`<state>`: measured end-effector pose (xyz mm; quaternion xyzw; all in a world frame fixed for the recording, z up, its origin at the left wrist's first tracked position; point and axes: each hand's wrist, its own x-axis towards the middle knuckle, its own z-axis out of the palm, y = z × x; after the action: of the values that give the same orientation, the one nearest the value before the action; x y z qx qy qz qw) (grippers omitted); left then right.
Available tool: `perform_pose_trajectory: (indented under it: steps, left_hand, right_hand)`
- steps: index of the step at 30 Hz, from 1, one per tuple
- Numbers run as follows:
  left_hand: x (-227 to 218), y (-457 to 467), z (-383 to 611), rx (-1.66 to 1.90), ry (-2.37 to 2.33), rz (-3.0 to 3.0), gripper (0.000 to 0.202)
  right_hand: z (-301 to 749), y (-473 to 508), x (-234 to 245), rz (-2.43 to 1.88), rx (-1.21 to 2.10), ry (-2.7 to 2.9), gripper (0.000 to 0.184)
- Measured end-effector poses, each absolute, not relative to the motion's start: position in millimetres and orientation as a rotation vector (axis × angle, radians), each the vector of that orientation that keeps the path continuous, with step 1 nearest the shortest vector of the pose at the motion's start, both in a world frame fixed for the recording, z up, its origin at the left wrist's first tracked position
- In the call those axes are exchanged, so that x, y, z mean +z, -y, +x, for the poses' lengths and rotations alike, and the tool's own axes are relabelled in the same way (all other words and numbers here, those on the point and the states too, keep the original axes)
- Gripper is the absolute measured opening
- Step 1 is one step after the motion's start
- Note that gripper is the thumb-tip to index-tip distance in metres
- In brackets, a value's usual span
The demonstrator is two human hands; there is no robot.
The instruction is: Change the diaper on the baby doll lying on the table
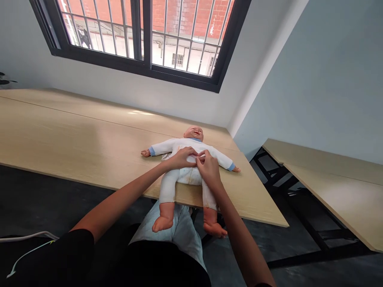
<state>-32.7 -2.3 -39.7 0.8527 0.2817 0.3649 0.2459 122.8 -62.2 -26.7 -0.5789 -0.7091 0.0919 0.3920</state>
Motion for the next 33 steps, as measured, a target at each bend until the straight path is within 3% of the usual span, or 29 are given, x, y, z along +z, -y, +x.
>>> perform_pose_trajectory:
  steps: [3,6,13,18,23,30,33]
  left_hand:
    - [-41,6,-44,1.085,-0.717,2.154,0.039]
    - [-46,5,-60,1.298,-0.812,1.878,0.032]
    - [-52,-11,-102,1.375,-0.965,1.779,0.031]
    - [-55,-11,-119,1.234,-0.991,1.866,0.029]
    - [-59,-7,-126,1.226,-1.092,1.92,0.02]
    - [-59,9,-148,1.232,-1.222,2.012,0.013]
    - [-66,13,-155,1.138,-1.204,2.144,0.028]
  right_hand:
    - [122,71,-35,-1.488,0.076,1.928,0.03]
    - [126,79,-45,-1.401,0.007,2.033,0.044]
    - [145,86,-39,-1.232,0.202,2.007,0.06]
    - [155,83,-18,-1.196,0.261,1.859,0.063]
    - [146,77,-32,-1.21,0.443,2.159,0.065]
    - [140,80,-39,-1.301,0.332,2.201,0.062]
    - [137,81,-36,-1.318,0.291,2.19,0.058]
